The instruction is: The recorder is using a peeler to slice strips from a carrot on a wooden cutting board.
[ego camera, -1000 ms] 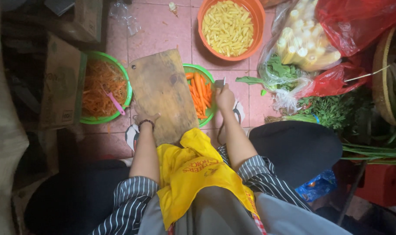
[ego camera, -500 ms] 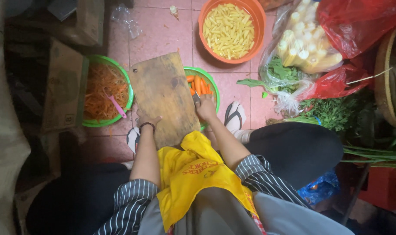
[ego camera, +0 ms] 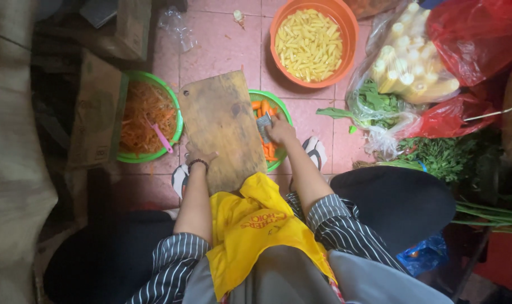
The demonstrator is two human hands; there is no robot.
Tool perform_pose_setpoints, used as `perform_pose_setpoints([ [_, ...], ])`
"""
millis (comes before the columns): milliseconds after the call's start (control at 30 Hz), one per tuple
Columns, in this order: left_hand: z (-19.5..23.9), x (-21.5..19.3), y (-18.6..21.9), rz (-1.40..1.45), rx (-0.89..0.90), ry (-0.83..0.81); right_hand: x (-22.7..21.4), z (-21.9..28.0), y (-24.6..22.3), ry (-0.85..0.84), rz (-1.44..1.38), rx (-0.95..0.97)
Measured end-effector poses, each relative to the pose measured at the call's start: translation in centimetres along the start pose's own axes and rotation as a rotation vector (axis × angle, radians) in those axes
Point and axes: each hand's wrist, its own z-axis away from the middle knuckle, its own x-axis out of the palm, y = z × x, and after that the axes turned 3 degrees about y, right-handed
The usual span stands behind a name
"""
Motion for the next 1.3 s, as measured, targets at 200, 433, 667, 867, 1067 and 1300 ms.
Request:
perform_pose_setpoints([
  [200, 0.8, -0.4, 0.2, 0.012, 0.015, 0.003, -2.3, 1.0, -1.7, -0.142, 0.062, 0.069],
  [433, 0.7, -0.1, 0.1, 0.011, 0.036, 0.030, 0.7, -1.5, 2.2, -0.191, 0.034, -0.050],
  [667, -0.3, 1.0, -0.6, -0.030, 0.059, 0.025, -1.3, -0.4, 0.5, -0.315, -0.038, -0.003],
  [867, -1.2, 1.5, -1.4, 0.107, 0.106, 0.012, 0.4, -1.3, 3.1, -0.331, -0.020, -0.016],
  [1067, -4.1, 5.1, -3.7, 0.534, 0.205, 0.015, -0.5, 0.0, 2.4, -0.243, 0.111, -0.013],
  [1300, -5.3, 6.9, -3.9, 0.734, 0.203, -0.065, 5.1, -3.2, 8.7, -0.057, 0.241, -0.156],
])
